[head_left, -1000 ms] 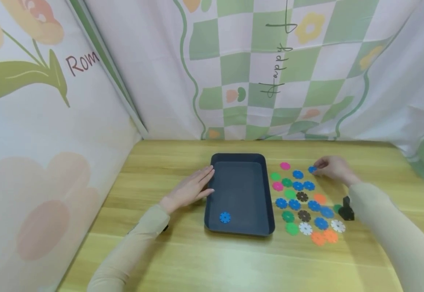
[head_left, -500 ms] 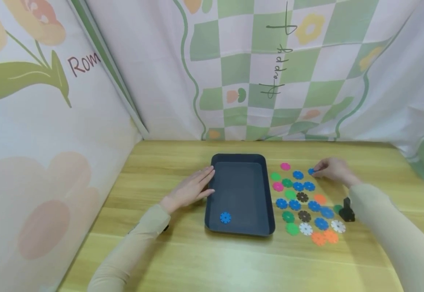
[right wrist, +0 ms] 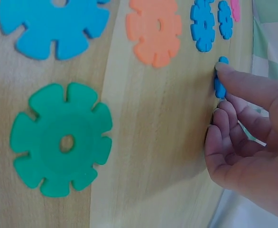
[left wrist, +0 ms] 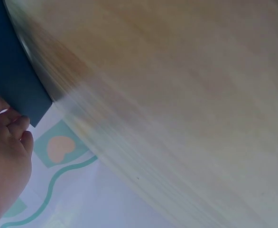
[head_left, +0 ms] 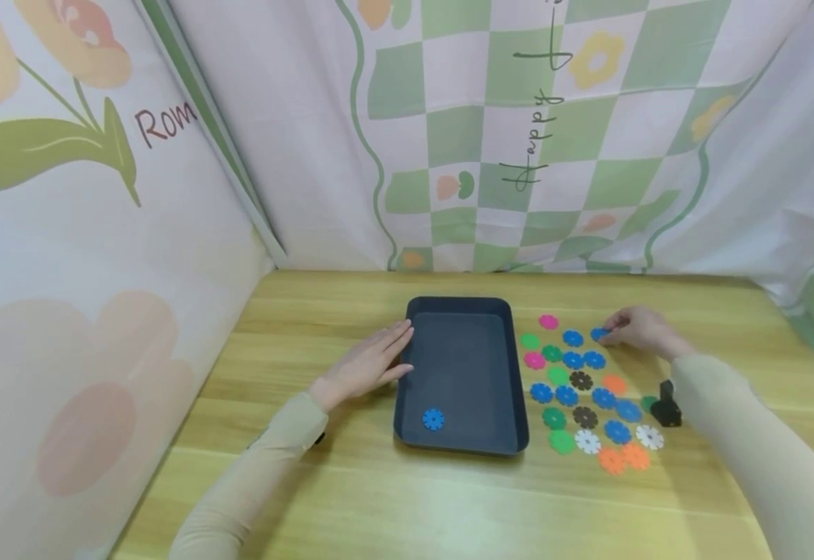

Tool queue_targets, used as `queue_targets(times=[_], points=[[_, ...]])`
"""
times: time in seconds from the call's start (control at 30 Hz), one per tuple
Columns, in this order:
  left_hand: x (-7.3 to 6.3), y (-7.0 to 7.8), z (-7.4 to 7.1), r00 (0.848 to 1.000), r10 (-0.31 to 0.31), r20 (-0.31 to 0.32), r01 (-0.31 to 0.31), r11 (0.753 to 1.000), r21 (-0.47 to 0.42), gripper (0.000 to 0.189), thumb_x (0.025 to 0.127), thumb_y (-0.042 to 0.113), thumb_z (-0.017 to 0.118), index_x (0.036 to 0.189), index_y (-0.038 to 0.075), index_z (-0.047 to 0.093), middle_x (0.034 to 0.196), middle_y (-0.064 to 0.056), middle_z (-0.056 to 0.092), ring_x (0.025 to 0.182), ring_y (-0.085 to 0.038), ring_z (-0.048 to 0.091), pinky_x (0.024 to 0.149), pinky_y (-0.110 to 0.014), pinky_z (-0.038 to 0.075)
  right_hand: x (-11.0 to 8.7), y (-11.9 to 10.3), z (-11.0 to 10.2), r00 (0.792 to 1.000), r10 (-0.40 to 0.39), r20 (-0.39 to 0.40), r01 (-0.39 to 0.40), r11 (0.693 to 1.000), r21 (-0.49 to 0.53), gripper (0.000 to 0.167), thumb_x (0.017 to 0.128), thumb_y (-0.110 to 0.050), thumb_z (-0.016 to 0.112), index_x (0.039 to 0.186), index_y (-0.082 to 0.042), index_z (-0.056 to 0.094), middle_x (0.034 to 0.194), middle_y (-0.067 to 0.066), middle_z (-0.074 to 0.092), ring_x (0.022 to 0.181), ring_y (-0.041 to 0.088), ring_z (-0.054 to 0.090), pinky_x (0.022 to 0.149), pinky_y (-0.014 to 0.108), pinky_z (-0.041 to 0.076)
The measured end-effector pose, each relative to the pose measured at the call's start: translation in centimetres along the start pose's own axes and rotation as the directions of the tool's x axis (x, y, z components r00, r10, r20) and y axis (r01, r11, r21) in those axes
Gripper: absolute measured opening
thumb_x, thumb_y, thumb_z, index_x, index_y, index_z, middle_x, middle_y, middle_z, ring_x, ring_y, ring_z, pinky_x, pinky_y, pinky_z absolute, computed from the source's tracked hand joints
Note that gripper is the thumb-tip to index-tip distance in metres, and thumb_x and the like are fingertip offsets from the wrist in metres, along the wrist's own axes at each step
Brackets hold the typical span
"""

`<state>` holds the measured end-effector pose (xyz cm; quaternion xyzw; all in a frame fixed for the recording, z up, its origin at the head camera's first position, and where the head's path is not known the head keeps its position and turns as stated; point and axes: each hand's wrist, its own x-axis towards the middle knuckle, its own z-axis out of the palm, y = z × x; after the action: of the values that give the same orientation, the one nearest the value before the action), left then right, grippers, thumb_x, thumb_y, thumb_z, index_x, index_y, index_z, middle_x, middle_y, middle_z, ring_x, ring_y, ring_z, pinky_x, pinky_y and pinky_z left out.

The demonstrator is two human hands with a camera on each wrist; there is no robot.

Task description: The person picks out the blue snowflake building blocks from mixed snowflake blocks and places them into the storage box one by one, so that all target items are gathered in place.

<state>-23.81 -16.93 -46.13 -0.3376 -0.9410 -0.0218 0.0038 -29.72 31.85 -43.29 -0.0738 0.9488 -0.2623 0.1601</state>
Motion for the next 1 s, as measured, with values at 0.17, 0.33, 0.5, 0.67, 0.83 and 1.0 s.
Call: queue_targets(times=[0.17, 0.33, 0.5, 0.67, 0.83, 1.0], points=[[0.1, 0.1, 0.0, 1.000, 0.001, -0.002, -0.001, 1.000, -0.008, 0.070, 0.105, 0.049, 0.038, 0.158, 0.006, 0.021, 0.167, -0.011, 0.018, 0.154, -0.023, 0.023, 0.127, -0.038, 0.024, -0.2, -0.2, -0.2, 1.000, 0.002, 0.000, -0.002, 1.000, -0.013, 0.048, 0.089, -0.027, 0.072, 0.114, 0.012, 0.059, 0.109, 0.028, 0.064, 0.097, 0.034, 0.059, 0.083, 0.049, 0.051], [0.1, 0.0, 0.1, 1.000, -0.002, 0.004, 0.002, 1.000, -0.016, 0.070, 0.105, 0.050, 0.037, 0.158, 0.006, 0.020, 0.167, -0.011, 0.017, 0.154, -0.023, 0.022, 0.127, -0.038, 0.023, -0.4, -0.2, -0.1, 1.000, 0.007, -0.012, -0.007, 1.000, -0.008, 0.048, 0.088, -0.026, 0.072, 0.113, 0.012, 0.057, 0.107, 0.027, 0.063, 0.095, 0.033, 0.059, 0.081, 0.046, 0.052], [0.1, 0.0, -0.1, 1.000, -0.007, 0.022, 0.007, 1.000, -0.012, 0.071, 0.106, 0.050, 0.036, 0.159, 0.007, 0.019, 0.167, -0.010, 0.016, 0.155, -0.023, 0.022, 0.127, -0.037, 0.023, -0.5, 0.0, 0.0, 1.000, 0.006, -0.009, -0.005, 1.000, 0.023, 0.046, 0.089, -0.026, 0.072, 0.113, 0.010, 0.058, 0.105, 0.023, 0.064, 0.095, 0.029, 0.060, 0.076, 0.035, 0.052], [0.0, 0.1, -0.2, 1.000, -0.001, 0.021, 0.002, 1.000, -0.018, 0.071, 0.106, 0.050, 0.036, 0.158, 0.006, 0.020, 0.167, -0.011, 0.017, 0.154, -0.023, 0.022, 0.127, -0.038, 0.024, -0.8, 0.3, 0.1, 1.000, -0.011, 0.014, 0.009, 0.993, 0.121, 0.042, 0.093, -0.019, 0.068, 0.117, 0.013, 0.056, 0.107, 0.023, 0.066, 0.091, 0.020, 0.064, 0.074, 0.025, 0.056], [0.0, 0.0, -0.2, 1.000, 0.007, 0.010, -0.007, 1.000, -0.017, 0.070, 0.106, 0.050, 0.037, 0.158, 0.006, 0.021, 0.167, -0.012, 0.018, 0.154, -0.024, 0.023, 0.127, -0.038, 0.024, -1.2, 0.1, 0.4, 0.997, -0.039, 0.061, 0.025, 0.976, 0.215, 0.041, 0.097, -0.013, 0.061, 0.122, 0.018, 0.052, 0.113, 0.028, 0.065, 0.088, 0.007, 0.067, 0.079, 0.023, 0.060], [0.0, -0.1, 0.0, 1.000, 0.012, -0.007, -0.012, 1.000, -0.012, 0.070, 0.106, 0.049, 0.037, 0.158, 0.006, 0.022, 0.166, -0.012, 0.019, 0.154, -0.024, 0.024, 0.126, -0.038, 0.025, -1.5, -0.5, 0.4, 0.995, -0.067, 0.074, 0.047, 0.968, 0.248, 0.041, 0.100, -0.015, 0.057, 0.127, 0.016, 0.051, 0.120, 0.031, 0.062, 0.089, 0.004, 0.067, 0.082, 0.024, 0.060]])
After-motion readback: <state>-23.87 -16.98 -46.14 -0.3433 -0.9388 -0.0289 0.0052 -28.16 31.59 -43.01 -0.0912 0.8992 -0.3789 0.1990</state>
